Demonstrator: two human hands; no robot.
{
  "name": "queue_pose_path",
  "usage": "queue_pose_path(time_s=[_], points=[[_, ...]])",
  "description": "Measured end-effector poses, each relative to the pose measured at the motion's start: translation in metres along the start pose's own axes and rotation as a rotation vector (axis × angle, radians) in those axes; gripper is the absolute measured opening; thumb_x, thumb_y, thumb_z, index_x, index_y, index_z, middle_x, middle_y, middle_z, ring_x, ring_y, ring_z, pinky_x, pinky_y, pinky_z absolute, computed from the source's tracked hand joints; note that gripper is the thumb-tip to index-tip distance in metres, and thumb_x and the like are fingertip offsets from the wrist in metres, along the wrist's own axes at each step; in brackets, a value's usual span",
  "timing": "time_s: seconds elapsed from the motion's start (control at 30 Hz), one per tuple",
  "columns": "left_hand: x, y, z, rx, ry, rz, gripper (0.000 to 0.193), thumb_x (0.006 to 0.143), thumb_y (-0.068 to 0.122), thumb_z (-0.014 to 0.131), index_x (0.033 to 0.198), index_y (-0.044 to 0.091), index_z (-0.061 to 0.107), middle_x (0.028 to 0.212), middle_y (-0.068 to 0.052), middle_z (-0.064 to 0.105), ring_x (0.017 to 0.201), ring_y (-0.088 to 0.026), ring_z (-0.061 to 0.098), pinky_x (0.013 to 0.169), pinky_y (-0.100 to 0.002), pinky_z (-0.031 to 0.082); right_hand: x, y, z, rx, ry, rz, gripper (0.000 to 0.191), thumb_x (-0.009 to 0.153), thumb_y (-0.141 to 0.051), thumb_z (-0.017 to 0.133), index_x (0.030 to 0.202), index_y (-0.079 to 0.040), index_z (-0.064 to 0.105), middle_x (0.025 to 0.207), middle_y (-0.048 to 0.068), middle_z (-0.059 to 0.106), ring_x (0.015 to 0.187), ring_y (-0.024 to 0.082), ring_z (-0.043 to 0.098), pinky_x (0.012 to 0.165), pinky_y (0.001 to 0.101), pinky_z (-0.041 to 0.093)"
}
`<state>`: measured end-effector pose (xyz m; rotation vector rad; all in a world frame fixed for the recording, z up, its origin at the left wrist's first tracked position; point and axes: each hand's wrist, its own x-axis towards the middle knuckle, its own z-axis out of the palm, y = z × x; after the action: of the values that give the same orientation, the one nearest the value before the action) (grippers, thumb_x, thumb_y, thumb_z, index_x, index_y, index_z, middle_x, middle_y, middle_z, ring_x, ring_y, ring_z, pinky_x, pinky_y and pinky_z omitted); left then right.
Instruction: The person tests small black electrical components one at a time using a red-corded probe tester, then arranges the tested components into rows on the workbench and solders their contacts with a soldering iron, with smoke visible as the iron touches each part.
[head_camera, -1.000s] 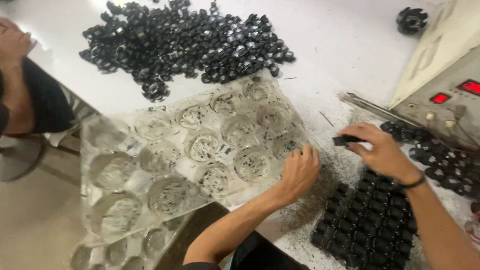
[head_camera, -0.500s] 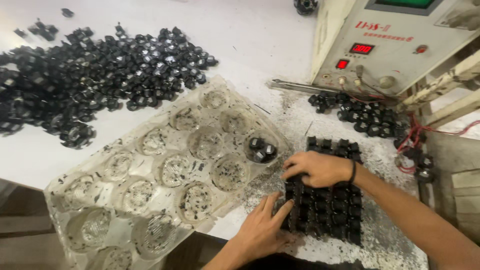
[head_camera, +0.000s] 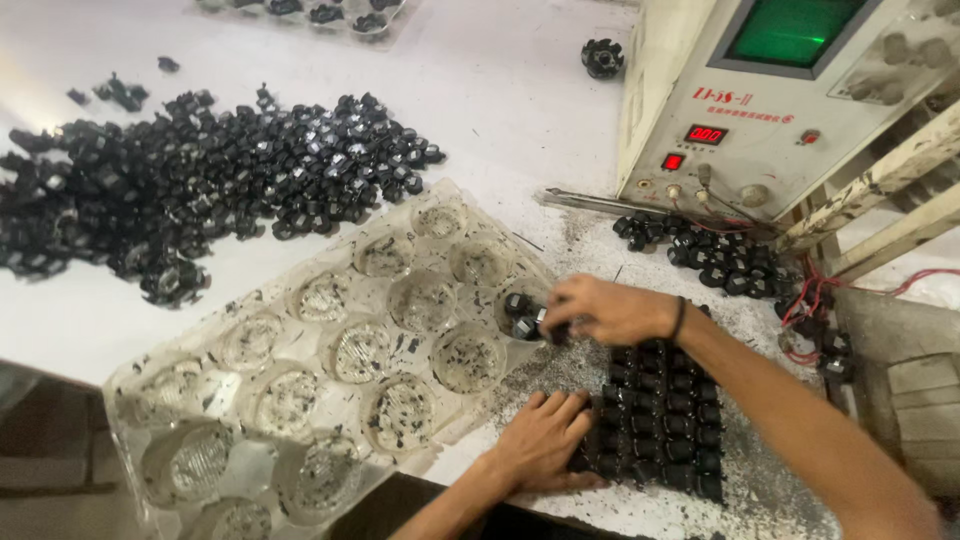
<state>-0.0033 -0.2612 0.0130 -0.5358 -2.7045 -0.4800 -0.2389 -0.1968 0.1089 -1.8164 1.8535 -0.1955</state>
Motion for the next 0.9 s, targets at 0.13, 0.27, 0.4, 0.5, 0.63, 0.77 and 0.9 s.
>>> queue_pose_path(time_s=[0.13,0.27,0.4,0.5,0.63,0.77,0.9], points=[[0.009,-0.008,-0.001,-0.088,-0.081,0.034,0.084,0.078,0.076,0.067,0.126,0.007,0.057,0.122,-0.018,0.058,0.115,-0.033,0.057,0.097,-0.045,0.046,0.106,-0.005,0.011,-0.254,0.433,0.143,0.044,0.091,-0.004,0.06,0.133,-0.016,0.065,0.143,0.017,0.052,0.142,0.046,0.032,0.116,0.058,0.034],[0.015,-0.011,-0.008,-0.086,-0.084,0.062,0.085,0.078,0.076,0.068,0.134,0.013,0.056,0.116,-0.016,0.057,0.111,-0.033,0.059,0.095,-0.045,0.049,0.121,0.012,0.009,-0.292,0.5,-0.14,0.064,0.074,0.007,0.055,0.136,-0.008,0.063,0.143,0.02,0.056,0.136,0.043,0.043,0.113,0.0541,0.035],[0.019,-0.01,-0.019,-0.132,-0.174,0.044,0.082,0.073,0.068,0.075,0.129,0.012,0.055,0.113,-0.02,0.057,0.104,-0.038,0.061,0.086,-0.049,0.053,0.024,0.051,-0.014,-0.169,0.088,0.222,0.05,0.075,0.004,0.054,0.113,-0.018,0.078,0.12,0.007,0.073,0.117,0.025,0.066,0.104,0.039,0.052],[0.035,-0.026,-0.044,-0.185,-0.439,-0.171,0.079,0.071,0.048,0.073,0.135,0.009,0.05,0.111,-0.021,0.056,0.098,-0.035,0.062,0.074,-0.049,0.057,-0.026,0.067,-0.005,0.098,-0.236,-0.178,0.06,0.058,0.011,0.061,0.112,-0.008,0.078,0.115,0.015,0.065,0.113,0.032,0.059,0.101,0.0415,0.047],[0.079,-0.115,-0.102,-0.073,-0.115,-0.442,0.066,0.082,0.045,0.07,0.129,0.003,0.049,0.114,-0.023,0.054,0.09,-0.028,0.057,0.071,-0.044,0.057,-0.031,0.079,0.003,0.025,-0.208,0.013,0.041,0.072,-0.002,0.077,0.113,-0.012,0.077,0.11,0.012,0.065,0.111,0.029,0.06,0.099,0.0381,0.049],[0.095,-0.233,-0.137,0.233,0.131,-0.732,0.088,0.08,0.071,0.075,0.126,0.0,0.053,0.116,-0.024,0.055,0.102,-0.034,0.055,0.083,-0.049,0.051,-0.02,0.063,-0.004,0.011,-0.015,0.12,0.037,0.08,-0.006,0.075,0.117,-0.01,0.072,0.112,0.01,0.067,0.111,0.028,0.06,0.1,0.0398,0.049],[0.088,-0.273,-0.121,0.308,0.152,-0.598,0.071,0.079,0.075,0.068,0.113,0.013,0.07,0.127,-0.016,0.058,0.12,-0.039,0.051,0.103,-0.052,0.04,0.016,0.0,0.018,-0.024,0.324,-0.153,0.033,0.09,0.001,0.064,0.12,-0.01,0.073,0.115,0.01,0.067,0.113,0.026,0.06,0.102,0.0414,0.05]])
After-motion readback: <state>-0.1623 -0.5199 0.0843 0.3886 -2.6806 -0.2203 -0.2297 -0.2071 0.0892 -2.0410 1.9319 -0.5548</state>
